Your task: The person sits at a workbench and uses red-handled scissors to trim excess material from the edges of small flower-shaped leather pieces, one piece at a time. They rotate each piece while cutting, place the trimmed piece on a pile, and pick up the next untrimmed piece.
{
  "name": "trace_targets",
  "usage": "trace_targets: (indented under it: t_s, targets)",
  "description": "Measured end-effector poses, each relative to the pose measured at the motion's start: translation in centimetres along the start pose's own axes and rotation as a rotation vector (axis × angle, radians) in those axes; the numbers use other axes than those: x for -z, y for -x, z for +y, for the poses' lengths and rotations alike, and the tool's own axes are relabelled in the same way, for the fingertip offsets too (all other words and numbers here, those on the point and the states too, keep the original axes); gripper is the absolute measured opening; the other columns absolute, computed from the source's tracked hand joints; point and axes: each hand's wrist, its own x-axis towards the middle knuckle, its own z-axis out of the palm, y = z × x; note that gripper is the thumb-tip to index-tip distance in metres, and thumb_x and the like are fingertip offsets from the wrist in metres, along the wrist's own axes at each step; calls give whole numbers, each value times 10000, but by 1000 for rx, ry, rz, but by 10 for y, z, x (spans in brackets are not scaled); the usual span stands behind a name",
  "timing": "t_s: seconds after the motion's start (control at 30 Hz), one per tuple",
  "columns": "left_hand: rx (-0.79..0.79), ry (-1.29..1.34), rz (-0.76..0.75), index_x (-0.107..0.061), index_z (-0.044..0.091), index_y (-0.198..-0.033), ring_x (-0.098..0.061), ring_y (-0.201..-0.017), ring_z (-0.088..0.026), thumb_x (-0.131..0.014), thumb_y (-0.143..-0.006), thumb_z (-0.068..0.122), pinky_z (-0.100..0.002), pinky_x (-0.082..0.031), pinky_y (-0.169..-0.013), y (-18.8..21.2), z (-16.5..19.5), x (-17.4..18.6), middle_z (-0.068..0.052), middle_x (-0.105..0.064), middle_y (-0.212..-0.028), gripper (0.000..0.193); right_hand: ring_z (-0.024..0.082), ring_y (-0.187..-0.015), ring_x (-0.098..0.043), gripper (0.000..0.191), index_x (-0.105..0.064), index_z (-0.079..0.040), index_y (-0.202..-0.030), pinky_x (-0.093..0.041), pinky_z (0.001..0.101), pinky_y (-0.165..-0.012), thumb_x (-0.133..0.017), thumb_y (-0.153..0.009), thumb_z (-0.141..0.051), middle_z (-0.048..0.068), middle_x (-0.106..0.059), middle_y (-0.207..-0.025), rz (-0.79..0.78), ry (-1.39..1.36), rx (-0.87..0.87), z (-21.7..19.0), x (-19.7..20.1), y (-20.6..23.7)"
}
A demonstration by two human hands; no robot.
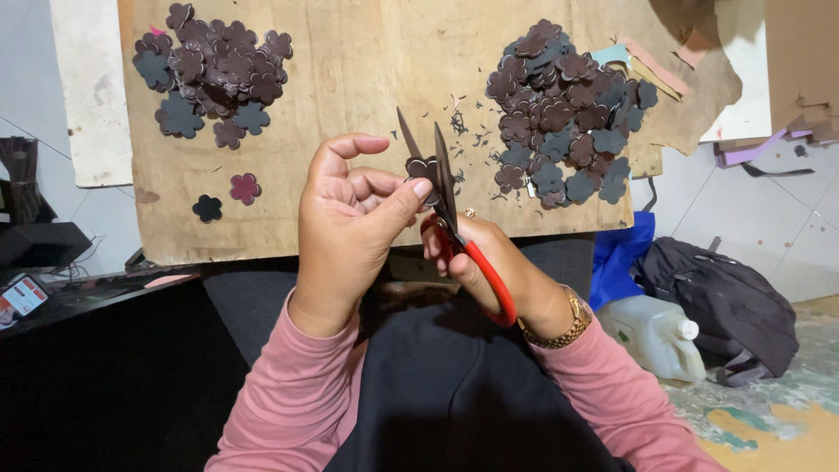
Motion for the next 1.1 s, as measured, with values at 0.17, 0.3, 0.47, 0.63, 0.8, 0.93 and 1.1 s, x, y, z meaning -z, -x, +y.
trace_targets:
  t_s: [0.17, 0.3, 0.47, 0.63, 0.8, 0.93, 1.1]
  targets:
    - [0, -44, 14, -458, -14, -1308, -695, -817, -111, -759, -901, -56, -204, -557, -740, 1, -3, 3, -102, -700, -907, 508, 102, -872, -549, 804, -563, -23, -1081, -488, 254, -788, -408, -984, -806, 9, -569, -948, 12, 72, 13, 4, 1, 1]
    - [-36, 23, -36, -538, -17, -1218, -669, -861, -82, -730, -937, -15, -207, -557, -783, -2, -11, 3, -66, -702, -962, 341, 92, -805, -538, 804, -553, -20, -1104, -486, 236, -732, -424, -961, -801, 8, -554, -939, 40, -47, -27, 6, -3, 1]
    - [-39, -91, -75, -691, -23, -1066, -614, -808, -36, -685, -1020, 80, -189, -518, -733, 3, -18, 2, -1, -685, -902, 113, 89, -816, -536, 772, -556, -30, -1102, -488, 229, -742, -440, -978, -784, -1, -552, -956, 39, -115, -30, 7, -5, 2]
    - [-19, -130, -62, -699, -29, -1039, -605, -757, -27, -690, -1008, 78, -187, -501, -676, 4, -14, 1, 9, -693, -869, 113, 102, -876, -523, 783, -541, -15, -1171, -485, 240, -771, -501, -963, -770, 19, -545, -1004, 19, -108, -17, 7, -2, 1]
    - [-43, -188, -53, -705, -28, -1030, -602, -768, -24, -705, -1002, 75, -184, -499, -682, 4, -12, 1, 16, -692, -874, 107, 119, -912, -540, 792, -554, -21, -1193, -489, 260, -814, -502, -961, -776, 27, -567, -1016, 37, -37, -11, 10, -1, 2]
    - [-46, -215, -36, -706, -26, -1031, -584, -767, -20, -713, -1004, 83, -179, -481, -681, 5, -15, 1, 24, -680, -870, 112, 121, -920, -547, 749, -564, -35, -1133, -493, 265, -836, -492, -983, -766, 21, -575, -1004, 51, -4, -14, 15, -1, 4]
    - [-19, -228, -48, -701, -20, -1023, -594, -785, -17, -701, -1006, 114, -178, -492, -704, 3, -15, 3, 25, -687, -885, 134, 106, -865, -534, 747, -565, -27, -1123, -487, 256, -777, -504, -963, -754, 15, -571, -980, 20, -70, -64, 17, 1, 4]
